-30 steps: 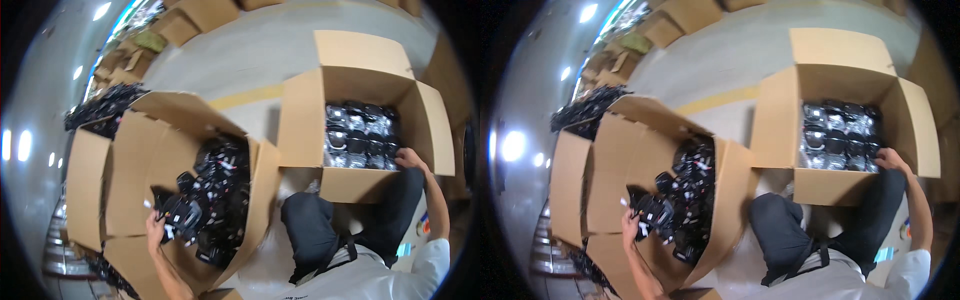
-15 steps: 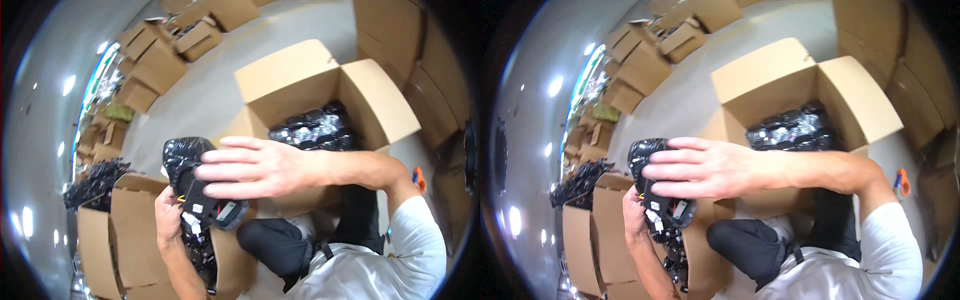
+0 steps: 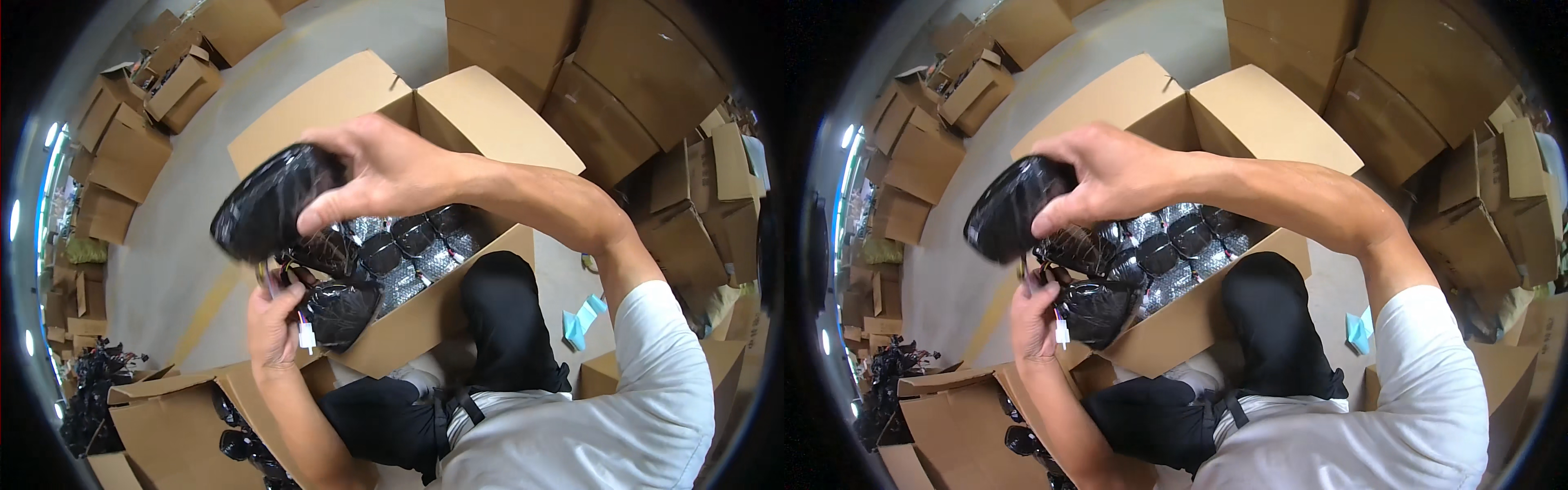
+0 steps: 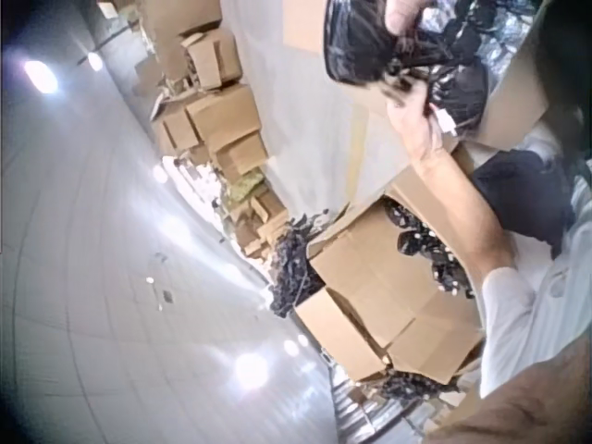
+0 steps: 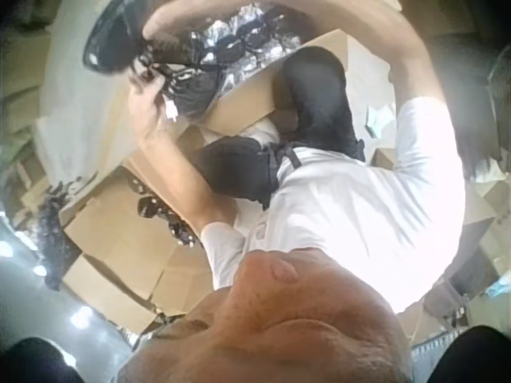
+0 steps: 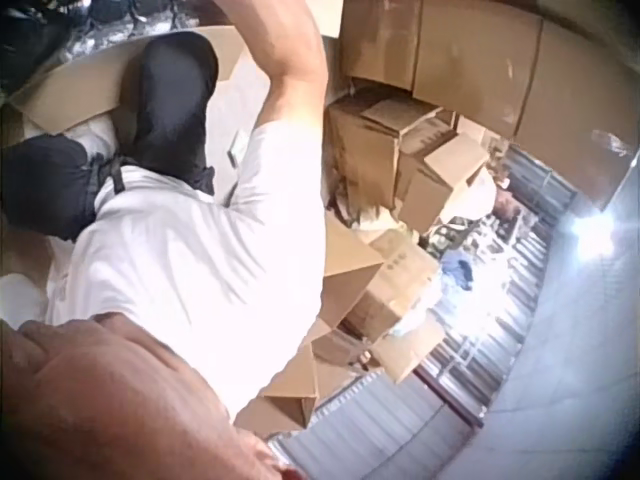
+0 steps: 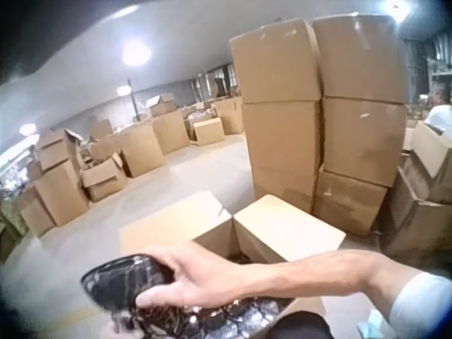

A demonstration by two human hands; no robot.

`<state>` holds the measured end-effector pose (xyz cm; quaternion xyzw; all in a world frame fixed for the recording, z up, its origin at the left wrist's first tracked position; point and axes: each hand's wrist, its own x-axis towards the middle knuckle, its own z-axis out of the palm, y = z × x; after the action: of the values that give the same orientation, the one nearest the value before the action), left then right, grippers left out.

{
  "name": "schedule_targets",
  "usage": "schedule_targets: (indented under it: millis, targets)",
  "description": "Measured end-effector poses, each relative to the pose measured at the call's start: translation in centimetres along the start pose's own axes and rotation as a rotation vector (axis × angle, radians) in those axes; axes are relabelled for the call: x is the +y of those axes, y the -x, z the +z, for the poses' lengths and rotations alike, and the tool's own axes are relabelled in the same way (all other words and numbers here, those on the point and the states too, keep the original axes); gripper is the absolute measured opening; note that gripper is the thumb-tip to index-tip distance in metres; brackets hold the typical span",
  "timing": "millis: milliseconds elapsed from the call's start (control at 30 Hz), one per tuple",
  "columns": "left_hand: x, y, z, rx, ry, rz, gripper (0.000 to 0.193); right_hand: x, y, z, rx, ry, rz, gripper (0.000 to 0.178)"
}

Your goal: The person sits on the floor in a warehouse and packs small black electronic devices into a cardboard box. They place bubble wrap at the bottom of the box, then transfer the devices one by one from a large source box into the destination box, arranging them in rows.

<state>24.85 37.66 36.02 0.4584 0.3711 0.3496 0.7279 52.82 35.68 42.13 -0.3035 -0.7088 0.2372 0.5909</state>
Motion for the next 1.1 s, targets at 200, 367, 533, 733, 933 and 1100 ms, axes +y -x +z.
schedule_targets:
  millis: [200, 367, 533, 733, 933, 1100]
  targets:
    - [-1.5, -0.3, -4.5, 0.101, -0.16, 0.062, 0.018, 5.8, -0.7, -4.2, 0.226, 0.313, 0.23, 0.041]
    - [-0.8, 0.2, -5.0, 0.391, -0.161, 0.368, 0.02, 17.0, 6.1, -2.0, -0.652, 0.621, 0.811, 0.055]
    - [-1.2, 0.5, -4.9, 0.522, -0.166, 0.322, 0.021, 27.0, 17.4, 10.5, -0.851, 0.056, 1.366, 0.076]
    - [-0.5, 1.7, -5.9, 0.574, -0.171, 0.256, 0.023, 31.6, 19.1, 18.4, -0.718, -0.118, 1.733, 0.066]
    - [-0.3, 2.4, -6.6, 0.612, -0.237, 0.302, 0.023, 31.9, 19.8, 19.1, -0.401, -0.619, 1.663, 0.044]
    - [-0.2, 2.5, -6.5, 0.594, -0.199, 0.282, 0.028, 32.6, 22.3, 20.2, -0.288, -0.931, 1.855, 0.032]
